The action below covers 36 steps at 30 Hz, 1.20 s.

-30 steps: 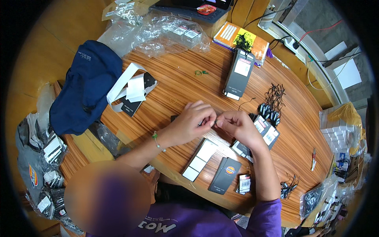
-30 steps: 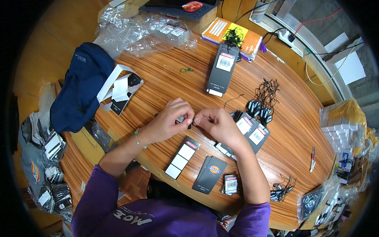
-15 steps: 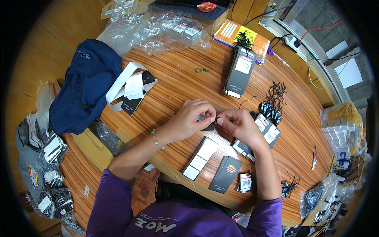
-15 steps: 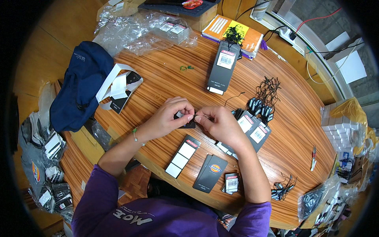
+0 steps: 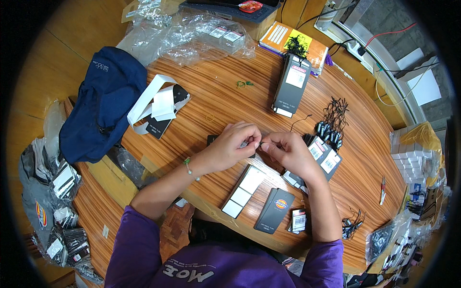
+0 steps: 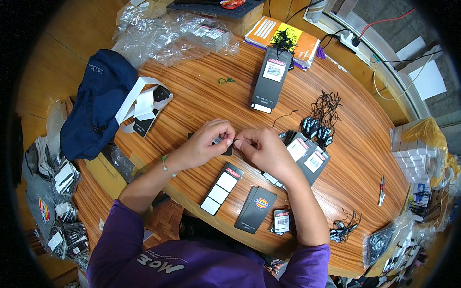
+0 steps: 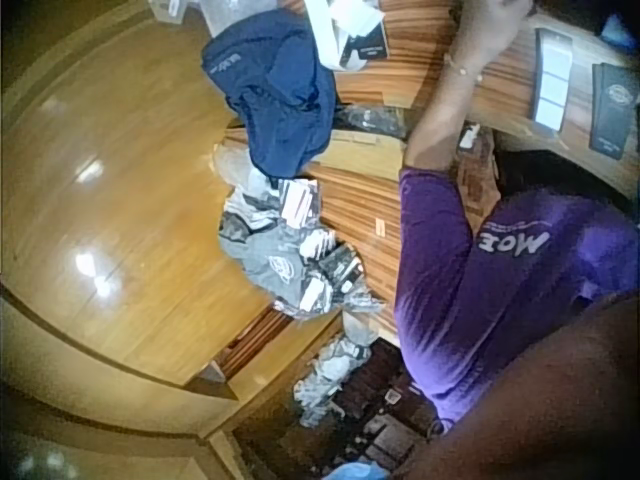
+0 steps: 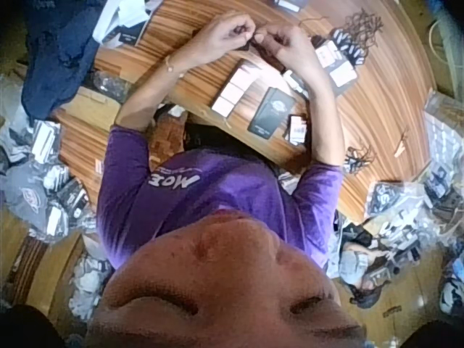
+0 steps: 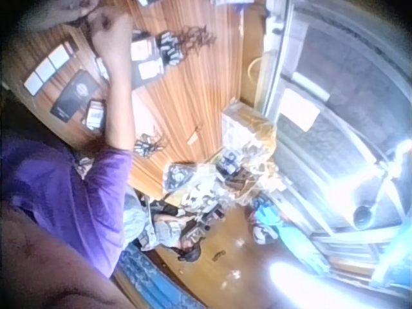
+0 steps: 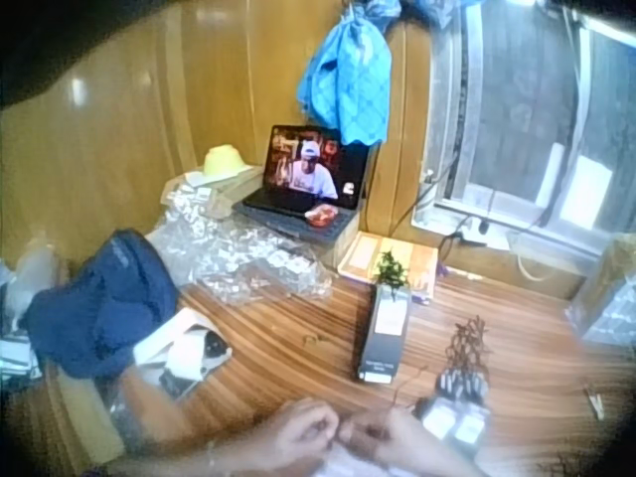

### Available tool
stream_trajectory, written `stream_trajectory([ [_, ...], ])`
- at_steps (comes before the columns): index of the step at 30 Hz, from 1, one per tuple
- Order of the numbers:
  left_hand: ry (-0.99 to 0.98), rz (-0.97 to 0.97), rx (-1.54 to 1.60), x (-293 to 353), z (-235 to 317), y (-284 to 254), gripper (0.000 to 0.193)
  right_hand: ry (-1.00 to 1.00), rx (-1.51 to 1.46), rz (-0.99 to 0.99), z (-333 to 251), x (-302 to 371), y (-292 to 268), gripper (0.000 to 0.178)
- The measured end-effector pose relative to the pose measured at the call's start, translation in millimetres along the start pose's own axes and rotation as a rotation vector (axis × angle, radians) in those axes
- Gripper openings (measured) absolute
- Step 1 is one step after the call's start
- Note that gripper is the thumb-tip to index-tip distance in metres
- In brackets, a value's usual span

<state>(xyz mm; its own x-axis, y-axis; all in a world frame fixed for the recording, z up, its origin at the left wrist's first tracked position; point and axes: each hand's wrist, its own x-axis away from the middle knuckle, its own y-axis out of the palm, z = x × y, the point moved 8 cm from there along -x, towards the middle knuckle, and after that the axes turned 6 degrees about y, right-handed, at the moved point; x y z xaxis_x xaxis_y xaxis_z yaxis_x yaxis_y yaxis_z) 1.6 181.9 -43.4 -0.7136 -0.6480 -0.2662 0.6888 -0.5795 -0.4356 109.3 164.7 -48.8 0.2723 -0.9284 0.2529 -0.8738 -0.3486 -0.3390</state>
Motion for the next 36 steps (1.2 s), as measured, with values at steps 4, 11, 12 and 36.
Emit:
stream_trajectory([
  [4, 0.036, 0.037, -0.020, -1.4, 1.8, -3.8, 0.008, 0.020, -0.013, 0.007, -0.8, 1.3, -0.2, 0.015],
  [11, 0.042, 0.103, 0.035, -2.0, 2.3, -4.0, 0.010, -0.193, -0.021, 0.115, -5.2, 2.0, -4.5, 0.017],
  [12, 0.061, 0.100, -0.006, -0.2, 4.7, -3.6, 0.010, -0.119, -0.037, 0.067, -2.9, 0.9, -3.1, 0.017],
  [36, 0.111, 0.056, -0.423, 2.2, 6.9, -6.5, 0.035, -0.024, 0.109, 0.104, -9.8, 5.0, -12.8, 0.018],
])
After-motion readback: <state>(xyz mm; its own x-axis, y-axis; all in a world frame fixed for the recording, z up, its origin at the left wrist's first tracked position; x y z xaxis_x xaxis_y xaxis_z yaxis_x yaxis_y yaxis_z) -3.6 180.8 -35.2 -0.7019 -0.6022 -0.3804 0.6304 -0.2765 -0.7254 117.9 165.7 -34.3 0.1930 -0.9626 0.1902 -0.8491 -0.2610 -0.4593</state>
